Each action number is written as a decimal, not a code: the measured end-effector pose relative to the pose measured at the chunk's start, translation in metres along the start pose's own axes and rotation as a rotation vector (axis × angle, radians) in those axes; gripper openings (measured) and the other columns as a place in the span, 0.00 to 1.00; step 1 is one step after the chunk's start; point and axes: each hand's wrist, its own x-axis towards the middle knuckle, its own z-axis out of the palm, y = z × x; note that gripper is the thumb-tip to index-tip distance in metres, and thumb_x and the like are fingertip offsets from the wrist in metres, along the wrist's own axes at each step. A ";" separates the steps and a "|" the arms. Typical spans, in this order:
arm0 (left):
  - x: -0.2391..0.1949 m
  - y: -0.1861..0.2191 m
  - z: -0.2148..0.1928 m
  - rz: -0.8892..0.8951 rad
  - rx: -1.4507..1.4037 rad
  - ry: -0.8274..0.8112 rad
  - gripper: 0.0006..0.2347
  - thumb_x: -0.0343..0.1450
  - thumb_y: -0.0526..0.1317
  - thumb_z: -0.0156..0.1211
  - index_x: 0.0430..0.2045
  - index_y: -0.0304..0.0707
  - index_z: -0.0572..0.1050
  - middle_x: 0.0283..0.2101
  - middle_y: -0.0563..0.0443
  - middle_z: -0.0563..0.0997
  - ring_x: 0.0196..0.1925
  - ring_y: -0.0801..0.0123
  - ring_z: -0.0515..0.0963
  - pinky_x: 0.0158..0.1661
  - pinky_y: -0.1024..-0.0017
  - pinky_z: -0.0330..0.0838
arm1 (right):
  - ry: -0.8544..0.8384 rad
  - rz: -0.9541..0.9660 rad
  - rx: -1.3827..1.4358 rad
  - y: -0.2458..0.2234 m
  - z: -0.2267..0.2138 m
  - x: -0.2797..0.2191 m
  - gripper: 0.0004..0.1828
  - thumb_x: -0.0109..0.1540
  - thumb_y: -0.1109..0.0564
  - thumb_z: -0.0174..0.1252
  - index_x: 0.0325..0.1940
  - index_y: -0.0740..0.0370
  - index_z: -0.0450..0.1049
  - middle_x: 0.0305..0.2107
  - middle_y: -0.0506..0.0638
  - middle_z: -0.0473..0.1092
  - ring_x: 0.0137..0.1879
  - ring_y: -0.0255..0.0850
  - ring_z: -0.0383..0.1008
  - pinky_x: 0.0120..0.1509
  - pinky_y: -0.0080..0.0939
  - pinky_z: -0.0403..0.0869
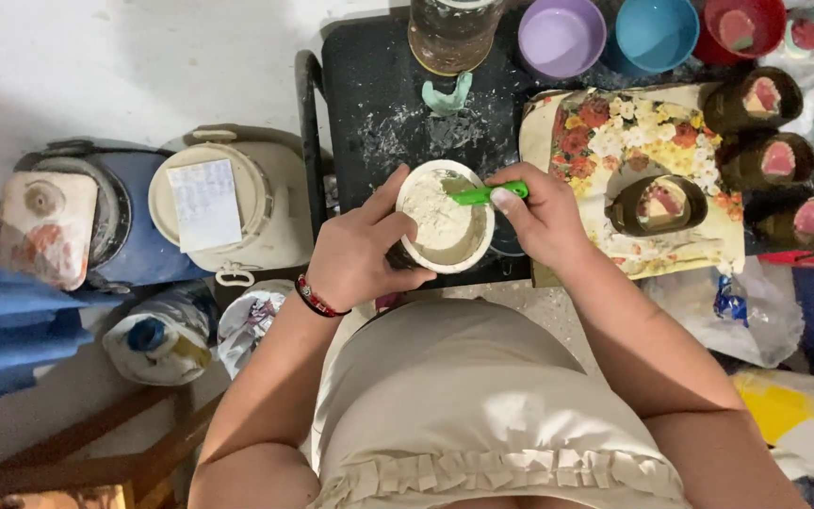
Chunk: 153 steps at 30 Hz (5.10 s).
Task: The person scoops a white powder from a large bag into a small container using their hand. They then add water from a purple bowl and mix the ingredients with a green spatula to form a dough-like mixture.
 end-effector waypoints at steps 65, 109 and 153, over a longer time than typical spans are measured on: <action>0.002 0.043 0.030 -0.016 0.096 0.050 0.21 0.59 0.45 0.84 0.34 0.46 0.72 0.73 0.31 0.63 0.66 0.23 0.70 0.51 0.46 0.81 | 0.387 0.641 0.662 -0.029 0.003 -0.023 0.09 0.69 0.60 0.53 0.46 0.71 0.75 0.17 0.53 0.67 0.18 0.29 0.68 0.18 0.24 0.62; 0.002 0.045 0.032 -0.074 0.080 0.069 0.20 0.57 0.45 0.85 0.33 0.42 0.78 0.72 0.30 0.65 0.66 0.24 0.70 0.56 0.45 0.77 | 0.069 0.099 0.037 -0.014 -0.004 -0.028 0.09 0.63 0.69 0.60 0.46 0.69 0.82 0.32 0.62 0.78 0.42 0.61 0.80 0.49 0.56 0.76; -0.006 0.022 0.018 -0.129 -0.120 0.133 0.18 0.59 0.43 0.84 0.32 0.37 0.78 0.71 0.22 0.64 0.67 0.23 0.66 0.61 0.47 0.71 | 0.104 0.002 -0.324 0.030 -0.075 -0.083 0.09 0.65 0.62 0.63 0.50 0.60 0.81 0.41 0.56 0.79 0.46 0.61 0.79 0.53 0.56 0.75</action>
